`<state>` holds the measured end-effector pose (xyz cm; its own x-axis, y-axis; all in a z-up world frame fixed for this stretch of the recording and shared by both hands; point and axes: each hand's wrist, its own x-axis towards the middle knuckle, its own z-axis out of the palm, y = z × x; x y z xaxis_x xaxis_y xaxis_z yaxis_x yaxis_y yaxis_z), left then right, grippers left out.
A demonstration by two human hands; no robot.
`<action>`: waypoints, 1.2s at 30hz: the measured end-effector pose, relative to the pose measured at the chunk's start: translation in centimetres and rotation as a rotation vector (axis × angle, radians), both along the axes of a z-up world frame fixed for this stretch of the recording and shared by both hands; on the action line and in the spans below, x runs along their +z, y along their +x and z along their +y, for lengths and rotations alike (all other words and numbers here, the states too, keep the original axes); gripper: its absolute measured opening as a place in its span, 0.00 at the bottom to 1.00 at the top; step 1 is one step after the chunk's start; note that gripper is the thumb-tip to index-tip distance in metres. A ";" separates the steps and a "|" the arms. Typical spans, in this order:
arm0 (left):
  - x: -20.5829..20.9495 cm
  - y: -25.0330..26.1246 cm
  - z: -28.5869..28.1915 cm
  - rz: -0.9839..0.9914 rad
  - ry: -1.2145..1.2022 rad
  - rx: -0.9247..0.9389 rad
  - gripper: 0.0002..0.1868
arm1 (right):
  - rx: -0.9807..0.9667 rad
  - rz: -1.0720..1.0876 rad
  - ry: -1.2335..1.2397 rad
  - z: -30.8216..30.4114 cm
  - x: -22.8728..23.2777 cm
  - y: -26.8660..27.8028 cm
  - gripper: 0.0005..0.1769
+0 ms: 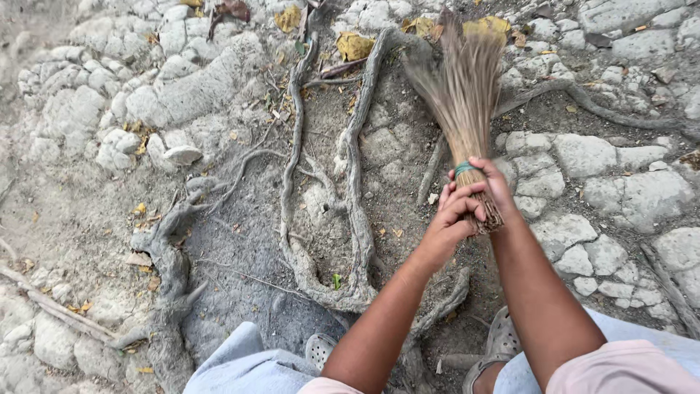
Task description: The person assembles a bundle of dried sticks into a broom by hand, aligning them and securing them with a green band.
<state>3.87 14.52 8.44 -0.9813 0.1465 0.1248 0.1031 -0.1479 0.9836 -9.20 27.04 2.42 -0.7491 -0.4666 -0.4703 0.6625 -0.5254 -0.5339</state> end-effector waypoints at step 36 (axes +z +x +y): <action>2.4 -1.4 -1.7 -0.119 0.181 0.141 0.30 | 0.102 0.204 0.279 -1.9 3.5 -4.2 0.25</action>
